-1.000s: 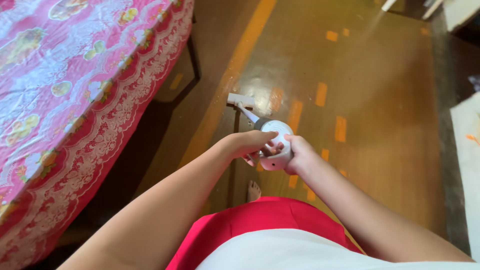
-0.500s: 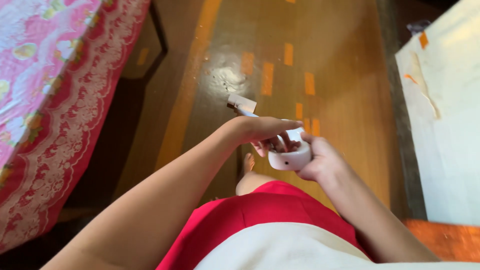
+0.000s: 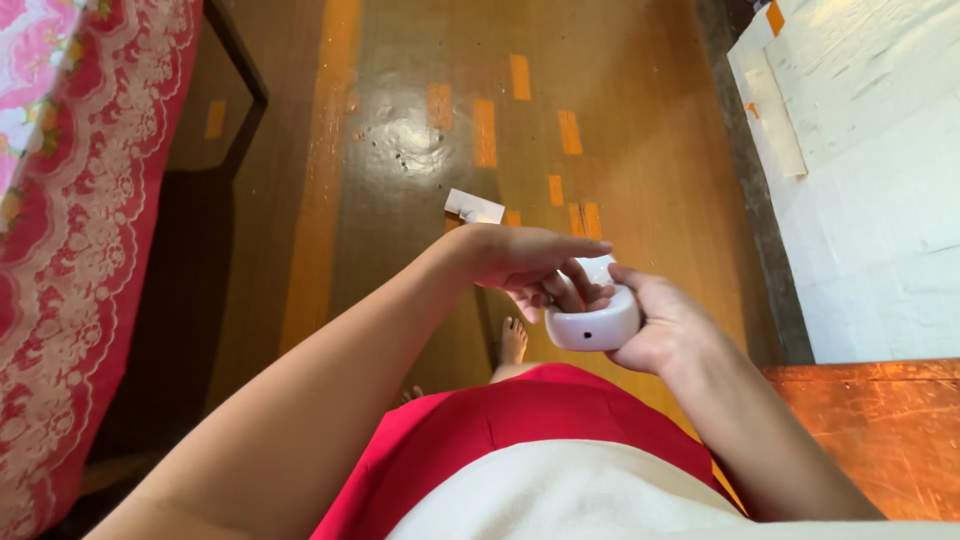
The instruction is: The person vacuums the floor using a handheld vacuum cleaner while walking around the room.
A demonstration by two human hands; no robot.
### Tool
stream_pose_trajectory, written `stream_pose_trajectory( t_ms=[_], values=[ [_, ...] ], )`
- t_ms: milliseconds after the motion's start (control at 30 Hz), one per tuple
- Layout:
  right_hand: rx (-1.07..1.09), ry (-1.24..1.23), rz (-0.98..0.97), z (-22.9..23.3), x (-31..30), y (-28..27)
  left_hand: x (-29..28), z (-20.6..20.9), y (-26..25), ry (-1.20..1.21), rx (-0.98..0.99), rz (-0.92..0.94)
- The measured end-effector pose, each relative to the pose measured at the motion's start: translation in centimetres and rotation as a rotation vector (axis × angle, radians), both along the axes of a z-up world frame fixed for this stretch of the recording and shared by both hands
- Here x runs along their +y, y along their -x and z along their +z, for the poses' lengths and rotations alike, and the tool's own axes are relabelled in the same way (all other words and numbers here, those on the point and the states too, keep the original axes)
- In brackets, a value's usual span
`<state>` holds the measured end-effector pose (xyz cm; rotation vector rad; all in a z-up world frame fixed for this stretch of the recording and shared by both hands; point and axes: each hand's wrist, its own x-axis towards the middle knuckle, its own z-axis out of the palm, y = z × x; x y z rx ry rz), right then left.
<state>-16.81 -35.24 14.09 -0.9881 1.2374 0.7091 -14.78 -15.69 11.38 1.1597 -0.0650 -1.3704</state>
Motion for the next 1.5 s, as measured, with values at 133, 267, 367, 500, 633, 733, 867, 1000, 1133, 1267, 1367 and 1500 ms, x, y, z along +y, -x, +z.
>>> stream_pose_trajectory(
  t_ms=[133, 267, 367, 500, 633, 733, 867, 1000, 1133, 1267, 1367, 1500],
  values=[
    [-0.015, 0.033, 0.071, -2.2, 0.3, -3.1, -0.7, -2.5, -2.6, -0.126, -0.018, 0.064],
    [0.002, 0.069, 0.119, -7.4, -1.2, -8.9, -2.7, -5.6, -6.4, -0.277, -0.099, 0.122],
    [-0.017, 0.066, 0.243, -10.9, -2.4, -13.8, -4.0, -7.4, -9.4, -0.386, -0.153, 0.214],
    [-0.001, -0.078, 0.224, -15.7, -3.2, -20.6, -5.5, -8.5, -12.8, -0.455, -0.231, 0.337],
    [-0.119, -0.075, 0.293, -22.1, -3.9, -26.6, -6.8, -9.3, -15.5, -0.530, -0.237, 0.380],
    [-0.082, -0.055, 0.273, -25.7, -3.9, -30.0, -7.6, -10.3, -16.7, -0.528, -0.270, 0.383],
    [-0.103, 0.115, 0.367, -25.6, -3.3, -30.9, -8.1, -12.3, -17.3, -0.532, -0.333, 0.294],
    [-0.170, 0.287, 0.573, -21.2, -2.4, -29.1, -8.6, -13.5, -17.9, -0.584, -0.226, 0.240],
    [-0.133, 0.169, 0.481, -18.5, -3.1, -27.3, -9.1, -13.7, -16.6, -0.493, -0.200, 0.267],
    [-0.121, 0.041, 0.408, -18.9, -5.6, -24.6, -9.1, -11.0, -14.0, -0.418, -0.179, 0.273],
    [-0.127, -0.015, 0.373, -18.4, -8.4, -21.5, -9.2, -8.1, -11.6, -0.383, -0.152, 0.227],
    [-0.119, -0.024, 0.293, -15.4, -11.1, -15.8, -9.6, -6.5, -7.5, -0.278, -0.157, 0.162]
  ],
)
